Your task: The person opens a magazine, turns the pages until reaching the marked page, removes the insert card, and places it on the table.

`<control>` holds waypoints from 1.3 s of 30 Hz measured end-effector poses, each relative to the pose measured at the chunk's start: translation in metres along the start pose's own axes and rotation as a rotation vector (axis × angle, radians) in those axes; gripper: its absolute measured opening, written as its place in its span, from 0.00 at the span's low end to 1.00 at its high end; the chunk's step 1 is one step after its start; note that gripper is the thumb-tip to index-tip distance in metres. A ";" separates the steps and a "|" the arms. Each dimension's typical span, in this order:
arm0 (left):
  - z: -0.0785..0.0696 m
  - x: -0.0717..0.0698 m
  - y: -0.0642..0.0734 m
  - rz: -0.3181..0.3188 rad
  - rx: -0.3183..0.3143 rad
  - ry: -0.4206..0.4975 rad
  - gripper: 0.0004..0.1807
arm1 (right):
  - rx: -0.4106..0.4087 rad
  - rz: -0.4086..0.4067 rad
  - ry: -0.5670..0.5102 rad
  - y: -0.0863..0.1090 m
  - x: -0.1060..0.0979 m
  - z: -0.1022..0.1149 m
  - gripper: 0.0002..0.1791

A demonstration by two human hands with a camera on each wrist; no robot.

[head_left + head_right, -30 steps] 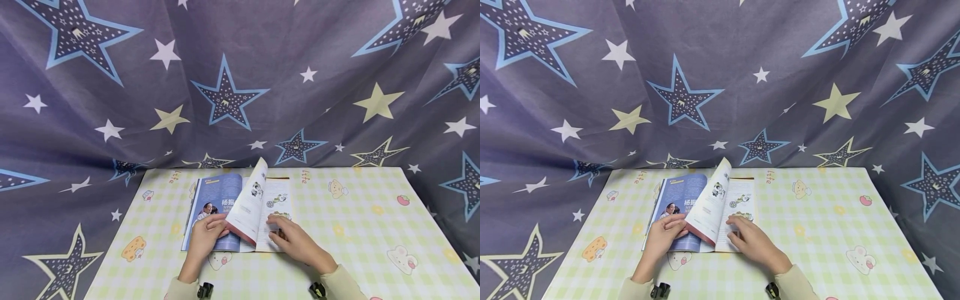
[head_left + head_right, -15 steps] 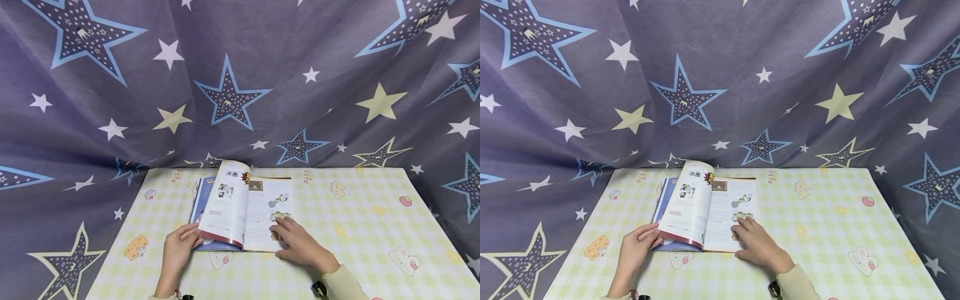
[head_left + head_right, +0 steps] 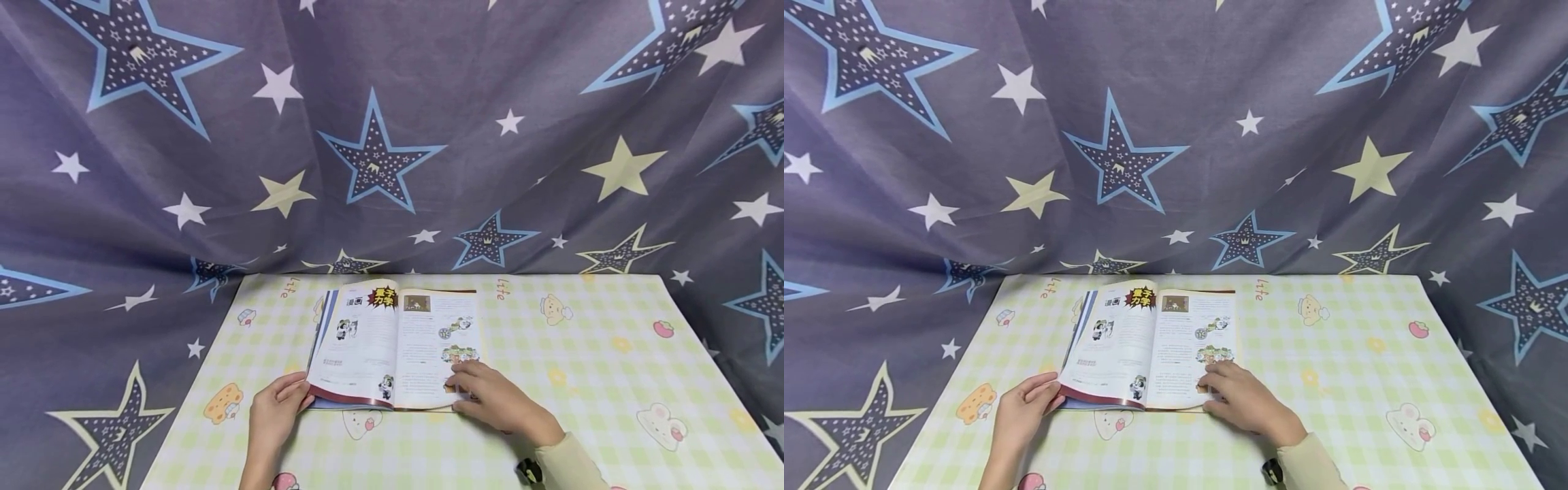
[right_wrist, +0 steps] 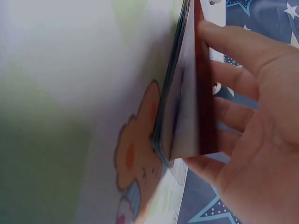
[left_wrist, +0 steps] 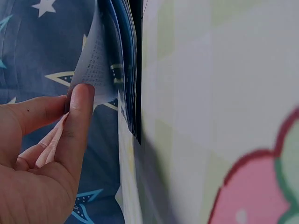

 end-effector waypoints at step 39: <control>-0.084 0.075 0.019 0.141 0.347 -0.022 0.17 | -0.149 -0.369 -0.156 -0.001 -0.034 0.015 0.07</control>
Point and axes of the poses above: each hand's wrist, its own y-axis away from the middle knuckle, its own x-axis out of the palm, z = x × y, the point moved 9 cm from there along -y, towards the middle knuckle, and after that the axes turned 15 degrees about -y, right-handed, at the moved point
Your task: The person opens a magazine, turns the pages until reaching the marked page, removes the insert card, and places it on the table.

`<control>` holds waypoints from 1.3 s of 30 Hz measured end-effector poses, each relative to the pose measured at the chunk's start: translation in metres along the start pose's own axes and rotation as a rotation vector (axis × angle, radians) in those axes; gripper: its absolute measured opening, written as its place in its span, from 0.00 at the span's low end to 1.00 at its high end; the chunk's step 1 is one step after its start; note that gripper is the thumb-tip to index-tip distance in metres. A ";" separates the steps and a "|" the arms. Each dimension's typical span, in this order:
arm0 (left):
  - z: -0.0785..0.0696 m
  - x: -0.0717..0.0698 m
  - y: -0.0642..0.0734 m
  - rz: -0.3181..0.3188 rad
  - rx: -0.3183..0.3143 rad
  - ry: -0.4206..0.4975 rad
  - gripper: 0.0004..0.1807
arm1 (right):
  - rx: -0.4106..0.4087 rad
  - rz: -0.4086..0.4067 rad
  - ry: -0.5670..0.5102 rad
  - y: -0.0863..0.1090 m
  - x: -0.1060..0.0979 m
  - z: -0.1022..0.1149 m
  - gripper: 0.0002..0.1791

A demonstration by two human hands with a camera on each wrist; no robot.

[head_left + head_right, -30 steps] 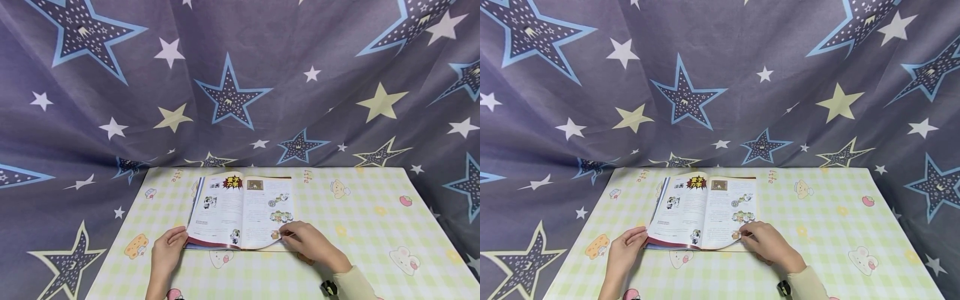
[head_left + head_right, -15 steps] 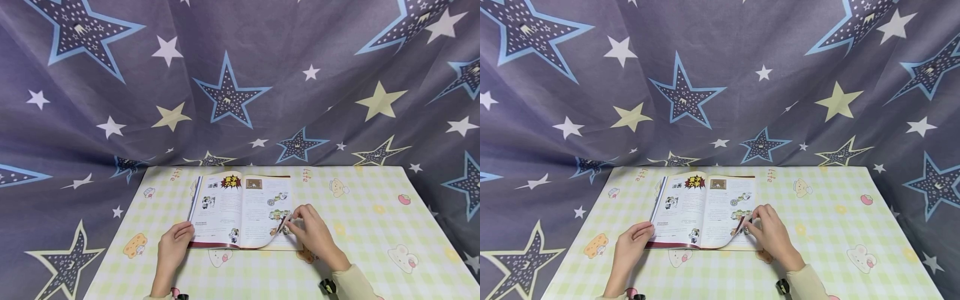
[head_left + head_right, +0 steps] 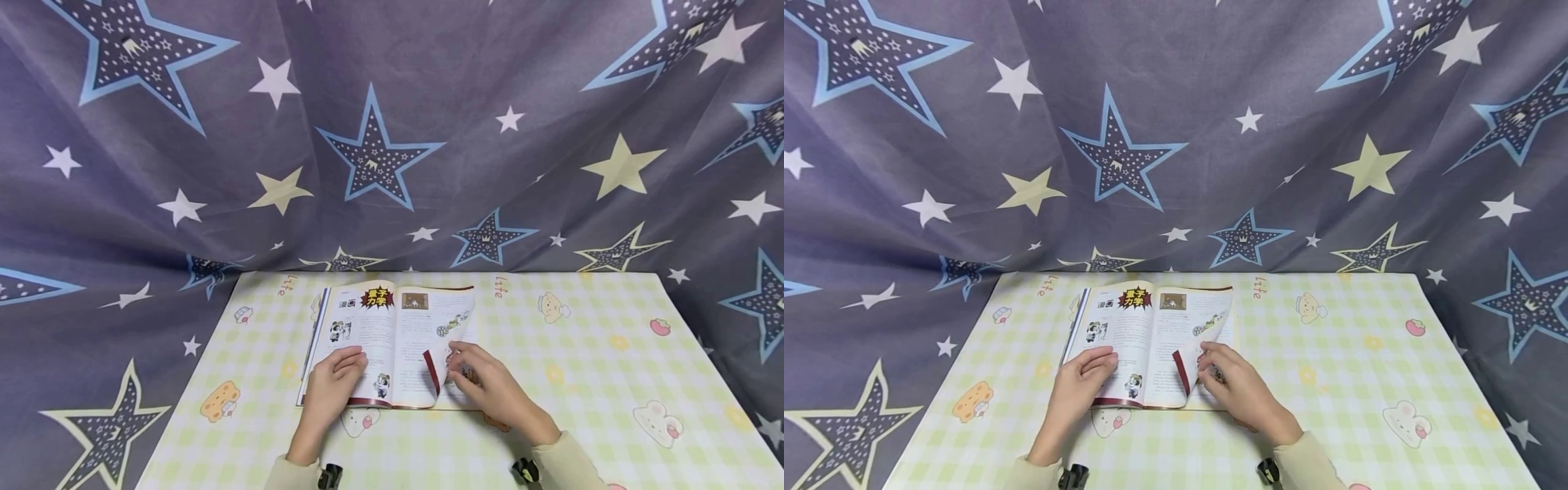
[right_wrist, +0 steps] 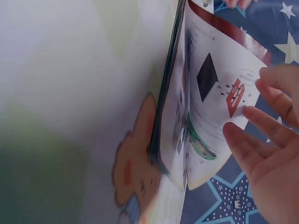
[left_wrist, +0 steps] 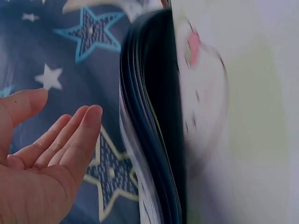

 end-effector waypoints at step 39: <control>0.037 -0.008 0.004 -0.025 -0.142 0.108 0.15 | 0.033 0.290 0.168 0.004 0.040 -0.007 0.31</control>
Point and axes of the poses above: each hand's wrist, its own y-axis away from the middle knuckle, its own x-axis out of the palm, z = x × y, the point moved 9 cm from there along -y, towards the middle knuckle, and after that the axes turned 15 degrees about -y, right-handed, at the moved point
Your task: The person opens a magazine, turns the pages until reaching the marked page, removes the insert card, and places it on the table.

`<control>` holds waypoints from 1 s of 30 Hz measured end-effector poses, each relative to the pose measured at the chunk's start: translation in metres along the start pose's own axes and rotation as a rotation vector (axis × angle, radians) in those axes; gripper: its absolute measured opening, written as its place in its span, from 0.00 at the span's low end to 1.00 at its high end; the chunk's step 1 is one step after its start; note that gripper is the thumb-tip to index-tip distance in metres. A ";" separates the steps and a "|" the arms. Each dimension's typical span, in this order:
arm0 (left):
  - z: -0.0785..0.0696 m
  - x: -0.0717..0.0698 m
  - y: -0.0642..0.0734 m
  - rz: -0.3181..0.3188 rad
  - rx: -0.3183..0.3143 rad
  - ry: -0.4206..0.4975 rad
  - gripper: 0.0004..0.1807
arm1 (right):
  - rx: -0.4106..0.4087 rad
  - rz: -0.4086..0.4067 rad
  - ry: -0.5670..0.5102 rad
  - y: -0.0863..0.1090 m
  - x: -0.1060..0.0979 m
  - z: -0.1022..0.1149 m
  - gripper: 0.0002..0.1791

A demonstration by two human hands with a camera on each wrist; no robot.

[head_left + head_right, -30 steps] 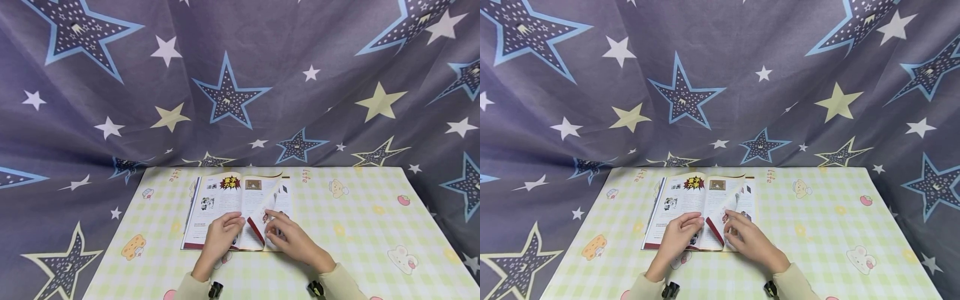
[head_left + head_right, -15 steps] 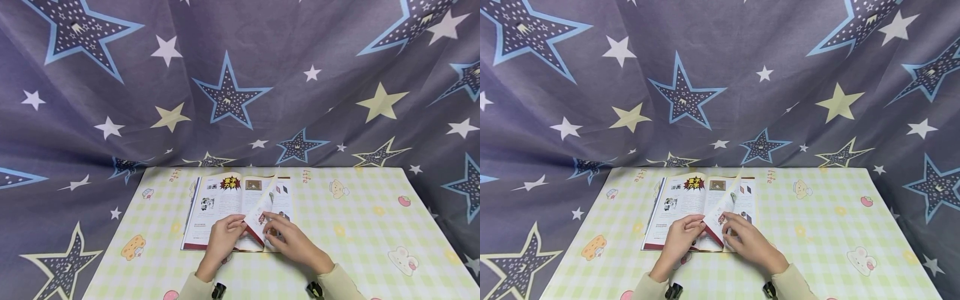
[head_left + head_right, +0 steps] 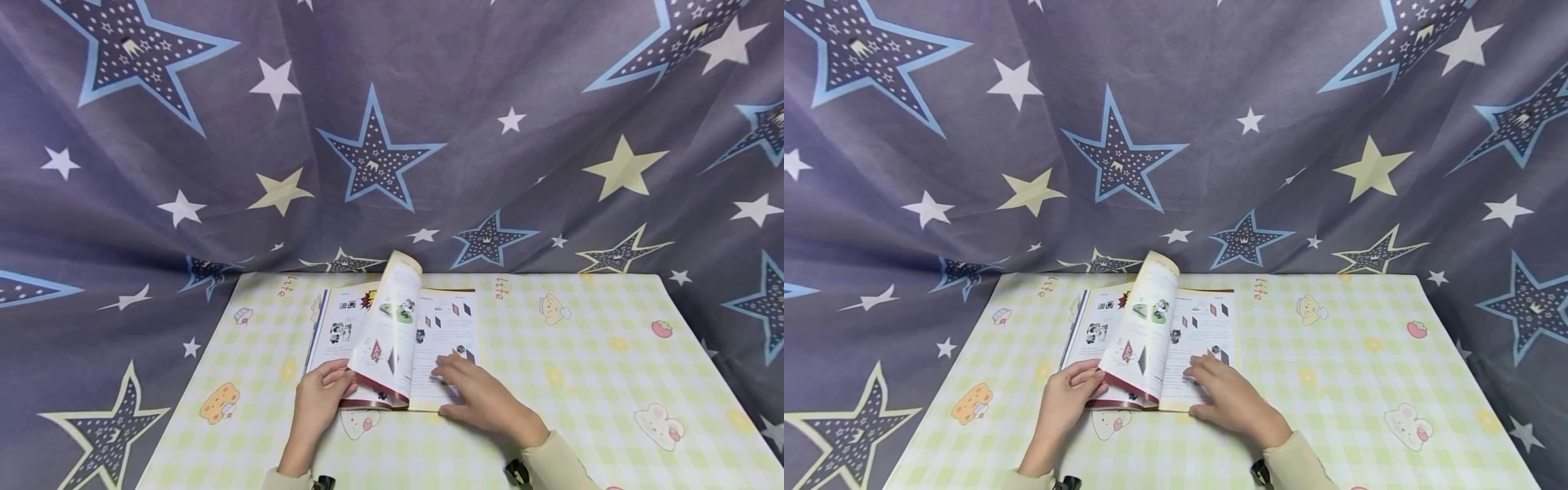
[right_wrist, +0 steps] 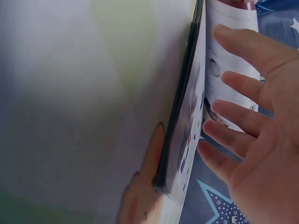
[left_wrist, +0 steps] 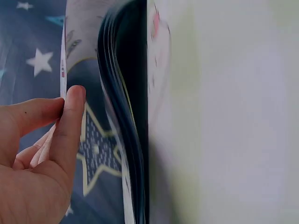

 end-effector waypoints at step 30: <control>0.025 -0.061 0.006 -0.157 -0.091 -0.293 0.16 | -0.016 -0.171 0.034 0.014 -0.034 -0.008 0.11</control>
Point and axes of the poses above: each hand's wrist, its own y-axis away from the middle knuckle, its own x-axis out of the palm, z = x × y, the point moved 9 cm from there along -y, towards the middle knuckle, and after that the axes turned 15 degrees about -y, right-handed, at the moved point
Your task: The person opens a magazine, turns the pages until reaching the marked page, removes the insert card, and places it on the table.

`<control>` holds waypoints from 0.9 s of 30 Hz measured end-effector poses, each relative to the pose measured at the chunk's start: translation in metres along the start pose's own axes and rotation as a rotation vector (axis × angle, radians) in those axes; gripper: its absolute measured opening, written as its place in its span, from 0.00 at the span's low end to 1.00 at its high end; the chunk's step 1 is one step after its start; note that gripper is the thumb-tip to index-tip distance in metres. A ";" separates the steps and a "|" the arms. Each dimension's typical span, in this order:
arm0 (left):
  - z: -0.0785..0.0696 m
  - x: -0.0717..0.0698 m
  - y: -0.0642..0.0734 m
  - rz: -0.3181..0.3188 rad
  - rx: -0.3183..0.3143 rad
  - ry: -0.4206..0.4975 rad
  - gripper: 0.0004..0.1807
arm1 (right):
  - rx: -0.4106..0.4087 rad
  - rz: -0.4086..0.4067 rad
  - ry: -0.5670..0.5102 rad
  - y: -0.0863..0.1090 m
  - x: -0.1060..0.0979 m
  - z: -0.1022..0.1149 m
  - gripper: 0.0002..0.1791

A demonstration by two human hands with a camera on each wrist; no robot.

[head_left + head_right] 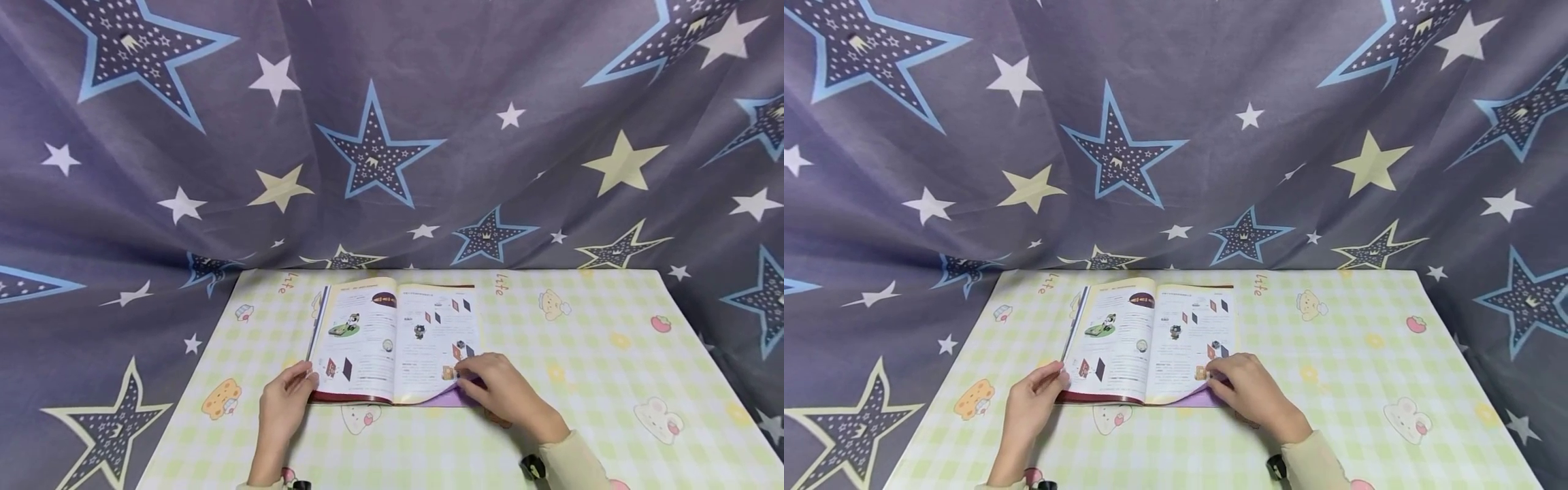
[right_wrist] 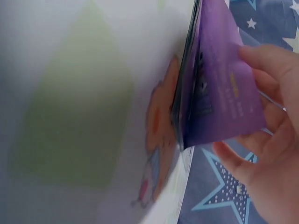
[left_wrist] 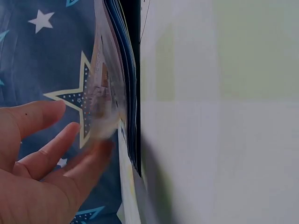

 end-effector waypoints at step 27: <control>-0.059 0.047 0.006 0.104 0.194 0.210 0.17 | -0.021 -0.156 -0.099 -0.008 -0.002 0.010 0.12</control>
Point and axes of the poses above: each hand's wrist, its own y-axis away from the middle knuckle, its own x-axis out of the palm, z = x × y, the point moved 9 cm from there along -y, towards the middle knuckle, and after that the axes turned 15 degrees about -y, right-handed, at the moved point
